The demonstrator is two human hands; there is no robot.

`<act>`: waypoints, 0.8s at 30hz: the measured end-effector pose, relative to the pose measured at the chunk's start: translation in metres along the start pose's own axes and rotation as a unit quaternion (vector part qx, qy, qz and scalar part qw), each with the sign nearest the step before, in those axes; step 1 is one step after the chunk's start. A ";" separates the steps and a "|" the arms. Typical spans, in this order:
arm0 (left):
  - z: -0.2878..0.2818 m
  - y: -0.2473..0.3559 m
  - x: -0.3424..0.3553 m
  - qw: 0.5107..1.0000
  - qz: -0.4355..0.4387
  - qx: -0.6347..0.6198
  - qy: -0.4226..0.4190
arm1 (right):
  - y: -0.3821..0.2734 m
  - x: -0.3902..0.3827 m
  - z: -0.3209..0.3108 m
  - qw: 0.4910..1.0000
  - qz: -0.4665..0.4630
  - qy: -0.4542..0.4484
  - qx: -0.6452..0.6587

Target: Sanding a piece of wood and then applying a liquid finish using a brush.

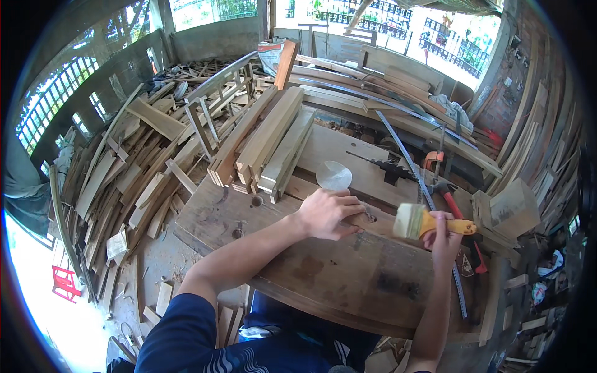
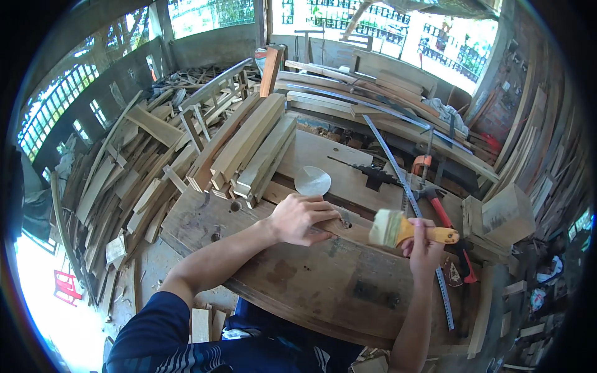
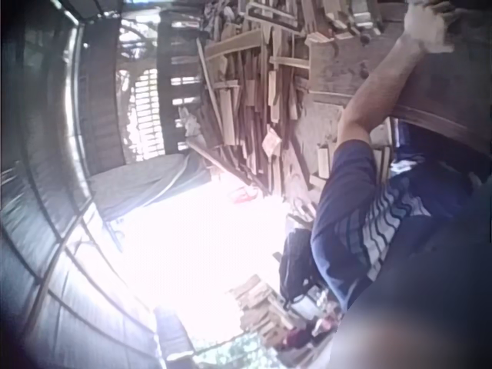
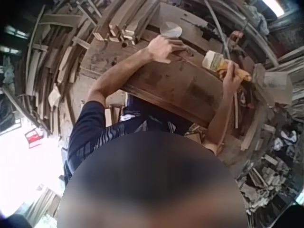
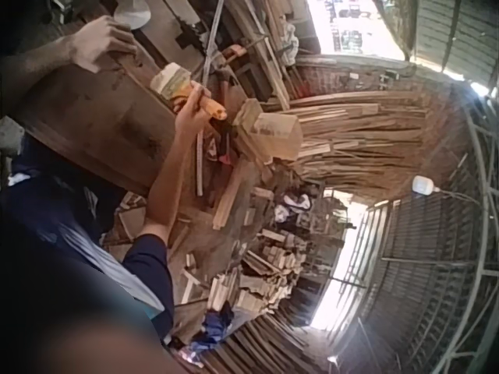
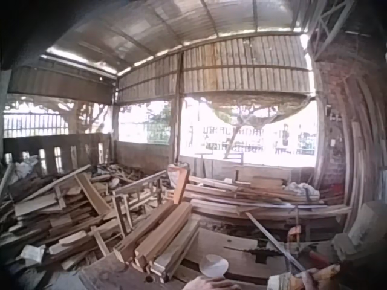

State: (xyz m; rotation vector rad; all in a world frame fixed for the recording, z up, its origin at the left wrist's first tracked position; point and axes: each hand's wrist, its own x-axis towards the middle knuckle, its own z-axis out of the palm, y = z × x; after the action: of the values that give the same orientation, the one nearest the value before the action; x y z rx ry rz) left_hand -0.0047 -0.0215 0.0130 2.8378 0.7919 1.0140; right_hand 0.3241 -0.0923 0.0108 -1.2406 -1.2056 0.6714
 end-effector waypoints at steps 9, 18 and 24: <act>0.003 -0.008 -0.002 1.000 0.008 0.017 0.007 | -0.006 0.000 0.002 0.997 0.007 -0.061 0.052; 0.002 -0.005 -0.004 0.999 0.027 0.037 -0.008 | -0.012 -0.005 0.002 0.987 0.040 -0.155 0.025; -0.008 0.001 0.002 0.999 0.009 0.030 0.014 | 0.001 -0.006 0.020 0.994 -0.109 0.033 -0.006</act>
State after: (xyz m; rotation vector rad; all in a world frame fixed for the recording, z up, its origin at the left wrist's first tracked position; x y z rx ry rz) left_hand -0.0073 -0.0223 0.0206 2.8919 0.8159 1.0514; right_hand 0.3035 -0.0908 0.0059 -1.1125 -1.2699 0.4603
